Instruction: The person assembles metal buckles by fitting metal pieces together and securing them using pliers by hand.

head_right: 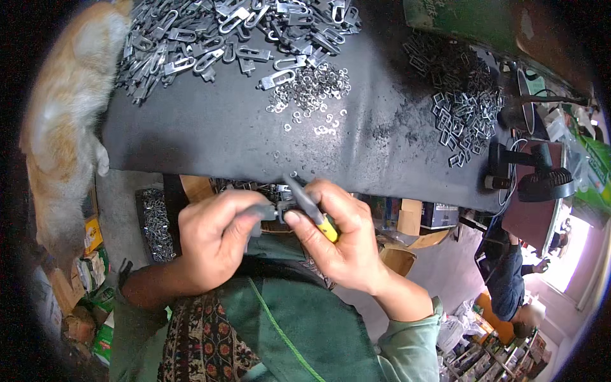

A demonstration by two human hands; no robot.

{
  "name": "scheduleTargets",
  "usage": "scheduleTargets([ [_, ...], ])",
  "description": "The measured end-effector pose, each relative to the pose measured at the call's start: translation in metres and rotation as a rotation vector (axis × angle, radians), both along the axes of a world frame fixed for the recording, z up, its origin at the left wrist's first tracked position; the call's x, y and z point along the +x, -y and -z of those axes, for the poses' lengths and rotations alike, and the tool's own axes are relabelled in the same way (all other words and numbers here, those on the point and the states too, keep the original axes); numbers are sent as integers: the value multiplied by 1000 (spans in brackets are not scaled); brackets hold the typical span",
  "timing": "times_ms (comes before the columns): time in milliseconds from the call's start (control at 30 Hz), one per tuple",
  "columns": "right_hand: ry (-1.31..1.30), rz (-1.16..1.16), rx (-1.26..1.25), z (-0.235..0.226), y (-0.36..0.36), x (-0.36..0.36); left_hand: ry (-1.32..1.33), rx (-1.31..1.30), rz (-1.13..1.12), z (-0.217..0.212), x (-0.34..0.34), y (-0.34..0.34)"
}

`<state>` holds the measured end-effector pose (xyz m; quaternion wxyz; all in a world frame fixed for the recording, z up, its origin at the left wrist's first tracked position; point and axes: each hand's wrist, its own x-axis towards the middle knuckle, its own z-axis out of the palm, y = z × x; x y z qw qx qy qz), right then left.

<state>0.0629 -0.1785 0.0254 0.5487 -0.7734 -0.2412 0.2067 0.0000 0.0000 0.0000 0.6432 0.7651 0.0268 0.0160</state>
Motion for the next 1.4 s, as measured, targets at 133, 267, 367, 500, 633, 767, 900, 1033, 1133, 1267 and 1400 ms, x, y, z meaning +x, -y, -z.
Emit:
scheduleTargets([
  [133,-589,112,26,-13,1,-5,242,132,-86,1,-5,6],
  [267,-41,-76,-269,-25,10,9,-384,-389,98,-14,-9,-12],
  [367,717,-154,-744,-32,11,27,-542,-715,147,-6,-14,-27],
  [500,867,-188,-870,-30,18,33,-597,-817,190,1,-18,-39],
  [633,800,-232,-981,-36,20,21,-540,-865,168,9,-25,-41],
  [767,806,-211,-1019,-34,17,17,-502,-797,216,7,-21,-33],
  [900,858,-220,-1010,-29,13,18,-467,-693,225,9,-22,-33],
  [1033,904,-208,-1024,-30,12,20,-458,-664,177,4,-18,-29],
  [1133,925,-214,-1033,-32,12,22,-397,-583,168,8,-19,-27],
  [1267,955,-233,-1025,-35,11,27,-350,-530,180,10,-20,-29],
  [1400,1012,-223,-1065,-41,12,31,-349,-519,201,11,-18,-29],
])
